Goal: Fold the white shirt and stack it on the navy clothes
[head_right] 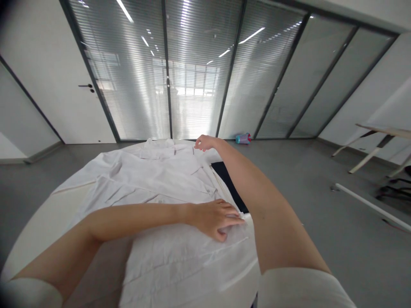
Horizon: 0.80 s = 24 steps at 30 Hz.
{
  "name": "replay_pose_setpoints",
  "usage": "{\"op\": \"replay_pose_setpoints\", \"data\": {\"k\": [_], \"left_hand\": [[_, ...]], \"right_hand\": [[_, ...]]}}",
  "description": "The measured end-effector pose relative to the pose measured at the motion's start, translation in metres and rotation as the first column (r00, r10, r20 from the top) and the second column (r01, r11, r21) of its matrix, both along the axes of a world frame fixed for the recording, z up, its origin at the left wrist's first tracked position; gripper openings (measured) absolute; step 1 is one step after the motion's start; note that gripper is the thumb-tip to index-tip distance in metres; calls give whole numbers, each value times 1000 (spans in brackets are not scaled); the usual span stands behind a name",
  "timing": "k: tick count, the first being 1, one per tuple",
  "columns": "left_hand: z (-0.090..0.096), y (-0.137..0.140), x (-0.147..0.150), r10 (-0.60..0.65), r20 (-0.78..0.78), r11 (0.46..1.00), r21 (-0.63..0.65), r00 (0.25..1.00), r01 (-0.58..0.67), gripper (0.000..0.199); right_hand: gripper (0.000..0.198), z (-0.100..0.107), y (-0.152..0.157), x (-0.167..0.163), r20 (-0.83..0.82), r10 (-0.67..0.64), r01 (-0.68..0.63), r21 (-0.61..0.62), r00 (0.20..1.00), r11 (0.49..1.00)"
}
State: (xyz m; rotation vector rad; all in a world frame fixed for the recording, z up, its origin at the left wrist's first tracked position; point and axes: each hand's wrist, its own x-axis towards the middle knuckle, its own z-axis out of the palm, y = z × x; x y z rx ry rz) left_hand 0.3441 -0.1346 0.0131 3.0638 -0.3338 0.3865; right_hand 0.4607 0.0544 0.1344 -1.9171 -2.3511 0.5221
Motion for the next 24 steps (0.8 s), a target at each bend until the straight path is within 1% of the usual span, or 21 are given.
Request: {"op": "replay_pose_setpoints", "data": {"k": [2, 5, 7, 9, 11, 12, 14, 17, 20, 24], "left_hand": [[-2, 2, 5, 21, -12, 999, -25, 1000, -21, 63], [-6, 5, 11, 35, 14, 999, -33, 999, -35, 47], [-7, 7, 12, 34, 63, 999, -1, 997, -34, 37], [-3, 7, 7, 15, 124, 997, 68, 992, -24, 24], [5, 7, -4, 2, 187, 988, 151, 982, -31, 17], [10, 6, -11, -2, 218, 982, 185, 976, -39, 20], [19, 5, -29, -7, 262, 970, 236, 965, -57, 25], [27, 0, -55, -1, 283, 954, 288, 959, -85, 24], [28, -8, -78, 25, 283, 948, 296, 959, -112, 23], [24, -21, -103, 61, 304, 961, 239, 951, -138, 28]], "right_hand": [[30, -3, -1, 0, 1, 10, -10, -11, 1000, 1000], [30, -7, 0, 1, 8, 12, -12, -13, 1000, 1000], [31, -10, 2, 2, 20, 15, -15, 0, 1000, 1000], [32, -12, 3, 3, 31, 20, -21, 20, 999, 1000], [34, -16, 6, 2, 30, 12, -13, 34, 999, 999], [33, -19, 8, 0, 23, -10, 9, 35, 1000, 999], [33, -27, 13, -5, 8, -77, 77, 23, 997, 997], [34, -44, 25, -17, 7, -188, 188, 15, 982, 982], [39, -64, 39, -31, 4, -284, 284, 37, 959, 958], [38, -86, 56, -45, -24, -381, 382, 51, 924, 923]]}}
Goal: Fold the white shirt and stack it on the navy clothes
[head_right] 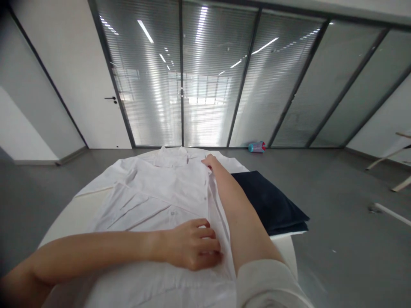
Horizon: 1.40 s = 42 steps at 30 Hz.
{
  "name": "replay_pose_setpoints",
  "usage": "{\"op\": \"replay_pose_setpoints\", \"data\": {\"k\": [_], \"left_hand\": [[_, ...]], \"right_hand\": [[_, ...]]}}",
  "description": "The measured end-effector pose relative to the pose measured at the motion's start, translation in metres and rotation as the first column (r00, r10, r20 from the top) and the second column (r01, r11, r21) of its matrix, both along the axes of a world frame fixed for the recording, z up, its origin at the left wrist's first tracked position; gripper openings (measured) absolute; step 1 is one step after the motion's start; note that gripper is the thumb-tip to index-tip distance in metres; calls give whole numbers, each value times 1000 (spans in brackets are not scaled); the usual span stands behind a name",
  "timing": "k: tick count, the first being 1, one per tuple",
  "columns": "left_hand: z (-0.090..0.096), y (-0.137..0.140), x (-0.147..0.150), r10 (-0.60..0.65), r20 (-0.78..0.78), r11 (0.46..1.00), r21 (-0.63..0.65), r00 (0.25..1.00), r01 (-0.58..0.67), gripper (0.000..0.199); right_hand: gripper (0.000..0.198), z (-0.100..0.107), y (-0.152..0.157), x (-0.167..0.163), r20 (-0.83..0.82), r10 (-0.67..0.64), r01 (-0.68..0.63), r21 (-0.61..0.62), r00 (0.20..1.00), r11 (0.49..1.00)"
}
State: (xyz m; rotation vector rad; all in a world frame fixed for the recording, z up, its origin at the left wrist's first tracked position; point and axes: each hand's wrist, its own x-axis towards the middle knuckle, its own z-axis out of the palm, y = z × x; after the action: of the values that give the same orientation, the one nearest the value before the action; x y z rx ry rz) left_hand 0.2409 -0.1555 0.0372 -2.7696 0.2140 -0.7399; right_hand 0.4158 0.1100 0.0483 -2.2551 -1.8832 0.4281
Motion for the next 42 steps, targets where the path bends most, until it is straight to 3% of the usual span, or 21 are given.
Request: {"op": "replay_pose_setpoints", "data": {"k": [6, 11, 17, 21, 29, 31, 38, 42], "left_hand": [[-7, -11, -32, 69, 11, 995, -78, 998, -68, 29], [-4, -25, -57, 91, -31, 990, -110, 995, -94, 24], [-8, -39, -83, 62, -23, 991, -119, 998, -64, 20], [-20, -41, -91, 81, -57, 987, -134, 995, -88, 25], [-16, -39, -103, -11, 205, 975, -216, 979, 56, 15], [-19, -39, -103, -26, 184, 974, -214, 983, 66, 15], [-33, -38, -99, -38, 52, 966, -255, 998, 50, 19], [-17, -23, -97, 118, -35, 910, -396, 992, -122, 20]], "right_hand": [[27, -10, 24, -18, -5, -15, 15, 79, 1000, 997], [33, -12, 39, -68, 32, 109, -114, 229, 994, 967], [26, -34, 38, -123, 66, 236, -244, 210, 970, 947], [24, -47, 32, -128, 84, 229, -241, 185, 970, 953], [25, -45, 30, -135, 131, 240, -266, 248, 962, 931], [26, -48, 28, -139, 129, 250, -275, 246, 960, 929], [56, -49, 21, -144, 139, 217, -252, 331, 966, 909], [56, -52, 21, -150, 144, 260, -293, 299, 955, 908]]}}
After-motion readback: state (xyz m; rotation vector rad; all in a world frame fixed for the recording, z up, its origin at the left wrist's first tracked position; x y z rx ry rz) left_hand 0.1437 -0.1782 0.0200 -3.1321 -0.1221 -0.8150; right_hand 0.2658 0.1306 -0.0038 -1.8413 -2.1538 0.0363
